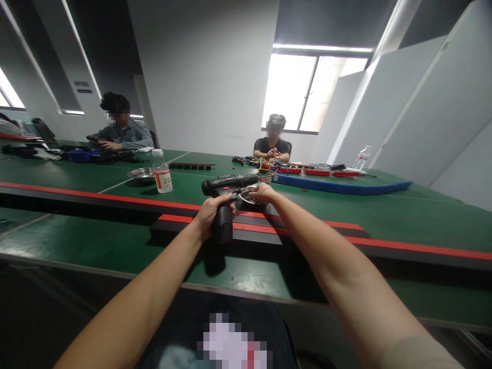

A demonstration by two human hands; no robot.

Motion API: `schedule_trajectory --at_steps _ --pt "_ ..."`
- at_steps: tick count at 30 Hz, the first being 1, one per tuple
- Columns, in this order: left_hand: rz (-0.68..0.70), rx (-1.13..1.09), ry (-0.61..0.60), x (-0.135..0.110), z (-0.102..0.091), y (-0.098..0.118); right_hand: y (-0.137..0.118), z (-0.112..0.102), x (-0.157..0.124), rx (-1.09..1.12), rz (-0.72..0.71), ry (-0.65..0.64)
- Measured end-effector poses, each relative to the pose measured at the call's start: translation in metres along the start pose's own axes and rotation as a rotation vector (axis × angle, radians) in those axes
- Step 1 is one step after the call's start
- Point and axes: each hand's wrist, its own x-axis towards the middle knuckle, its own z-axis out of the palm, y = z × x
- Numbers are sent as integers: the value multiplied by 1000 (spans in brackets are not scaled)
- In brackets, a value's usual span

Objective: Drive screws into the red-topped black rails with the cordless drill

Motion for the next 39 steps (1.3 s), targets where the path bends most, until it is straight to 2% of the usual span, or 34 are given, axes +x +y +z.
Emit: schedule_trajectory --at_steps 4,11,15,18,24,28,32,39 --pt "-6 4 9 0 0 0 0 -4 -6 -29 42 3" --pt "-34 7 25 -2 2 2 3 -1 -4 -25 -27 43" --pt "-50 -2 18 -4 2 5 4 -5 -13 28 -31 68" --pt "-73 -7 6 -7 1 7 10 -13 -26 220 -25 58" --pt "-109 -11 -26 -8 -2 8 36 -26 -62 643 -169 -22" --pt "-113 5 -34 -6 -5 5 52 -24 -79 764 -80 9" --pt "-109 30 -36 -6 -6 5 65 -19 -80 863 -5 69" --pt "-76 105 -19 -6 -6 4 67 -21 -76 1180 147 180"
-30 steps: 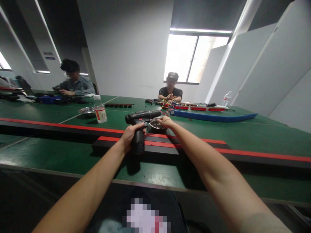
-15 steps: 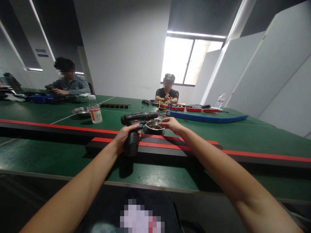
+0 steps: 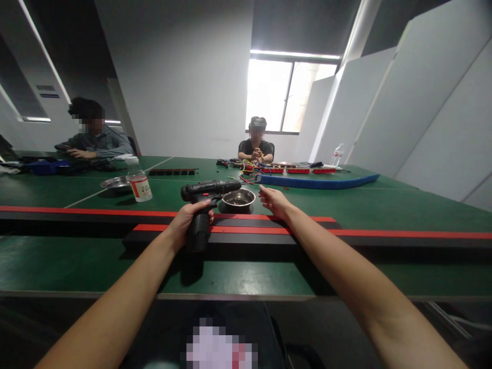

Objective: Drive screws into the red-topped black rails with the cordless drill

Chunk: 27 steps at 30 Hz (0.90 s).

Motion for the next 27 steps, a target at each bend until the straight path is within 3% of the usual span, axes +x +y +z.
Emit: schedule_trajectory --at_steps 5,27 --pt "-2 59 -6 6 -4 -3 -2 3 0 229 91 -28" --pt "-18 172 37 -3 2 -2 -7 4 -4 247 141 -162"
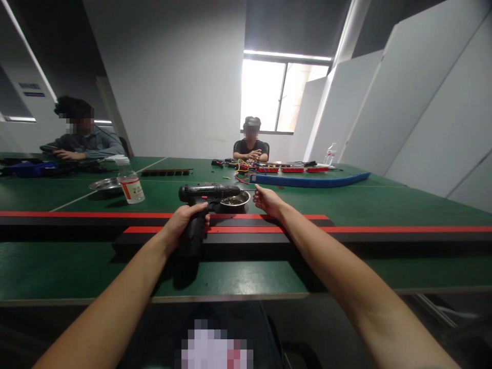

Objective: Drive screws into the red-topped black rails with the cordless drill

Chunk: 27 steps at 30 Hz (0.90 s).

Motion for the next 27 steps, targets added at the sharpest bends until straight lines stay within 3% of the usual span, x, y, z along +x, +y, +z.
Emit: schedule_trajectory --at_steps 9,19,23,27 --pt "8 12 -3 1 0 -1 0 -2 2 -35 12 -20" --pt "72 94 -12 -1 1 0 12 -10 10 -202 -206 -57" --pt "79 181 21 -6 6 9 11 -7 6 -278 -181 -54" --pt "177 381 43 -9 0 32 9 -2 0 -423 -133 -74"
